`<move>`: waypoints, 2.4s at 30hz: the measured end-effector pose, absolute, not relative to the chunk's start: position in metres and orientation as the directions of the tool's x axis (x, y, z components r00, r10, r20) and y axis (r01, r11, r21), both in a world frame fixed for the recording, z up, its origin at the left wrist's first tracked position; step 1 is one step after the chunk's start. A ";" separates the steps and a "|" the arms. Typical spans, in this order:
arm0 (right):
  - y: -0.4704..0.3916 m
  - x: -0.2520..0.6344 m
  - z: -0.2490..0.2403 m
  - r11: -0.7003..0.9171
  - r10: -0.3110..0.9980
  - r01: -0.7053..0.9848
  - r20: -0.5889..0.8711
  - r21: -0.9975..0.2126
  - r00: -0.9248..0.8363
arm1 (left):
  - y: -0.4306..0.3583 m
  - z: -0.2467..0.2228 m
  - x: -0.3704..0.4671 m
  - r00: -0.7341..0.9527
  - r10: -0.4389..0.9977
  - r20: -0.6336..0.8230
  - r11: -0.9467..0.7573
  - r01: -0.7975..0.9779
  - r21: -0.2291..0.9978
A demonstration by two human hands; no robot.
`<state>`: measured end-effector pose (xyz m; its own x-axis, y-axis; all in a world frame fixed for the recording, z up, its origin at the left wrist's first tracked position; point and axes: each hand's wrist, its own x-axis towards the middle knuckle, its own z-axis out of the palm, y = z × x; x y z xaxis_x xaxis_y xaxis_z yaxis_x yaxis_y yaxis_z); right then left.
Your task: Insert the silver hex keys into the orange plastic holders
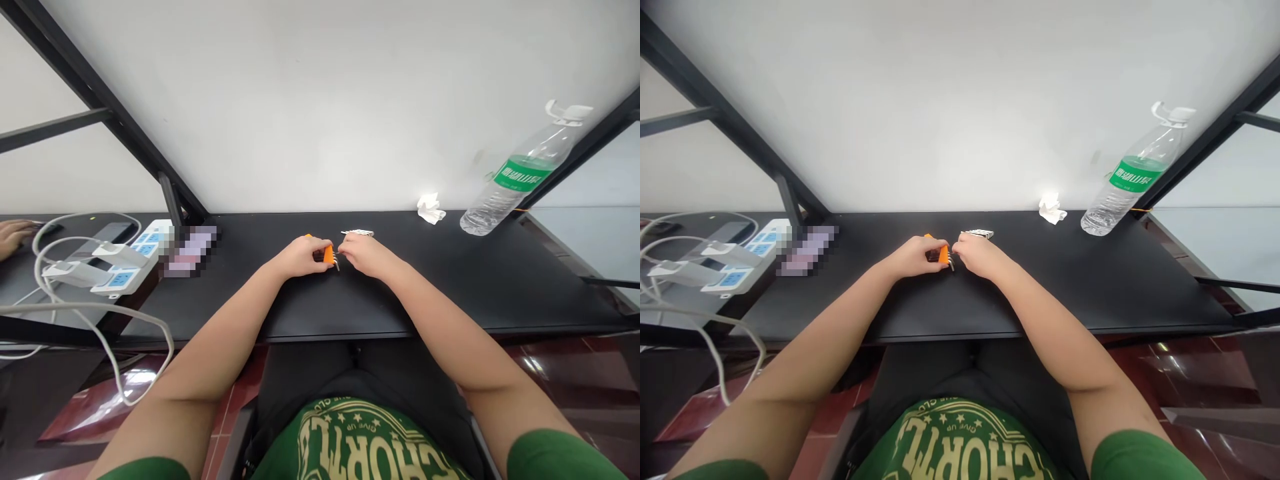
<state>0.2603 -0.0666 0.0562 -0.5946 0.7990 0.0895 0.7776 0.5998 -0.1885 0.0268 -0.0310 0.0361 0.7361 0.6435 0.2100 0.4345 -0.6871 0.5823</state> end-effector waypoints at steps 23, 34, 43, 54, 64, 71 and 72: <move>-0.062 0.269 0.051 0.616 0.787 0.730 0.221 -0.295 -0.575 | -0.029 0.033 0.024 0.716 0.673 0.185 -0.666 0.477 0.574; -0.065 0.264 0.052 0.619 0.786 0.743 0.198 -0.256 -0.586 | -0.032 0.035 0.027 0.743 0.638 0.202 -0.692 0.438 0.573; -0.060 0.265 0.049 0.493 0.870 0.755 0.223 -0.433 -0.440 | -0.027 0.028 0.029 0.737 0.635 0.230 -0.729 0.475 0.493; -0.048 0.273 0.041 0.256 0.964 0.957 -0.038 -0.139 -0.264 | -0.022 0.020 0.022 0.721 0.672 0.172 -0.686 0.518 0.511; -0.060 0.265 0.053 0.462 0.881 0.835 0.051 -0.299 -0.470 | -0.026 0.026 0.023 0.727 0.664 0.175 -0.693 0.511 0.508; -0.058 0.268 0.048 0.555 0.826 0.711 0.185 -0.431 -0.533 | -0.026 0.027 0.023 0.730 0.653 0.199 -0.708 0.497 0.501; -0.058 0.268 0.048 0.559 0.824 0.706 0.195 -0.435 -0.532 | -0.026 0.027 0.023 0.730 0.653 0.201 -0.709 0.496 0.502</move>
<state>0.2684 -0.0578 0.0482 -0.5323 0.8238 0.1948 0.7058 0.5590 -0.4352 0.0234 -0.0259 0.0267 0.7302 0.6530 0.2009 0.4957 -0.7087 0.5021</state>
